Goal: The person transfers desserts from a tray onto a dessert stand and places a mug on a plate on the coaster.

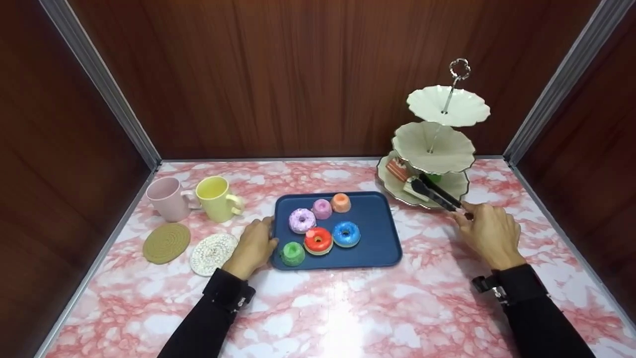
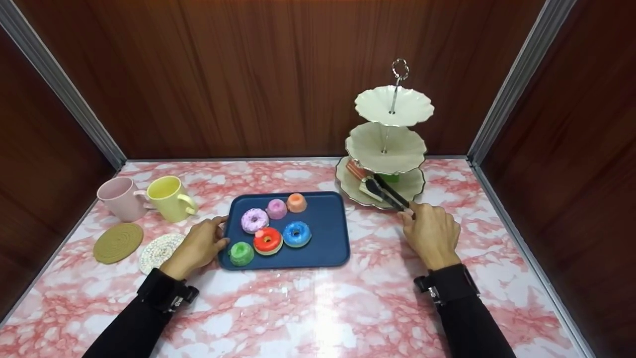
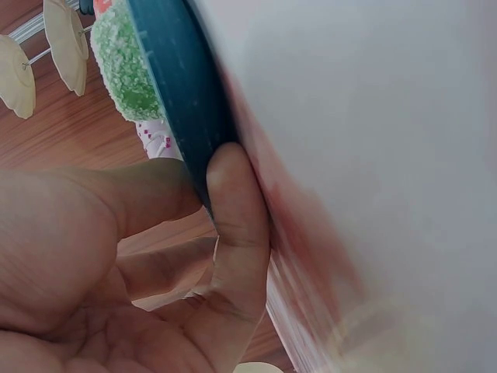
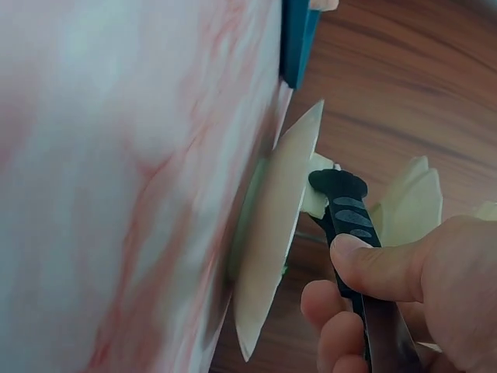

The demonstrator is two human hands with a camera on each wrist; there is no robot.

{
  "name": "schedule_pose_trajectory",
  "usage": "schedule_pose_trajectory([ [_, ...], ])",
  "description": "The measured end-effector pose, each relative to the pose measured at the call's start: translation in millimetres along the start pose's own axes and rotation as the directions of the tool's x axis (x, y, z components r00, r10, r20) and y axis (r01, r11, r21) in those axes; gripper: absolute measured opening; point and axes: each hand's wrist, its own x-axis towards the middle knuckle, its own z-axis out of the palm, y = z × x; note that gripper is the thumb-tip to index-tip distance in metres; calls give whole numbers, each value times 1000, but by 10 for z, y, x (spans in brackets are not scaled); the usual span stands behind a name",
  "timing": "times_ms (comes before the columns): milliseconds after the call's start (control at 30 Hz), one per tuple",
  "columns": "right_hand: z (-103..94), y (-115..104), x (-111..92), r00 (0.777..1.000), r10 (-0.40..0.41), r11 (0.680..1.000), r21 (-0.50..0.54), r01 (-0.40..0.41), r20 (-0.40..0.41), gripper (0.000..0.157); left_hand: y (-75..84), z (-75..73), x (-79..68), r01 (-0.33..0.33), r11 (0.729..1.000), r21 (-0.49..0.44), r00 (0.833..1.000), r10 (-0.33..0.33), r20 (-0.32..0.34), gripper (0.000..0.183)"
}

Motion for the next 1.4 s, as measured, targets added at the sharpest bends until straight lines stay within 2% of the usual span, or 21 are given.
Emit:
schedule_pose_trajectory([
  [133,15,60,11,1000,4,1000,-12,-4,15,34,3,-3,-1,2,1000,-7,1000,-2,0,55],
  [300,14,128,26,998,17,1000,-25,-16,58,40,4,-3,1,11,1000,-16,1000,-11,6,56],
  [400,13,159,32,997,26,999,-32,-23,75,37,1,0,2,18,1000,-18,1000,-18,10,56],
  [533,16,194,30,997,22,999,-38,-19,69,33,-5,4,7,18,1000,-16,1000,-18,15,57],
  [700,33,224,27,999,18,999,-42,-16,49,37,-6,7,12,26,1000,-15,999,-25,23,58],
  [900,45,235,41,1000,12,999,-51,-11,15,34,0,4,17,25,1000,-1,999,-25,21,56],
  [1400,33,216,45,998,45,998,-53,-42,54,40,-10,4,16,11,1000,4,1000,-11,12,55],
])
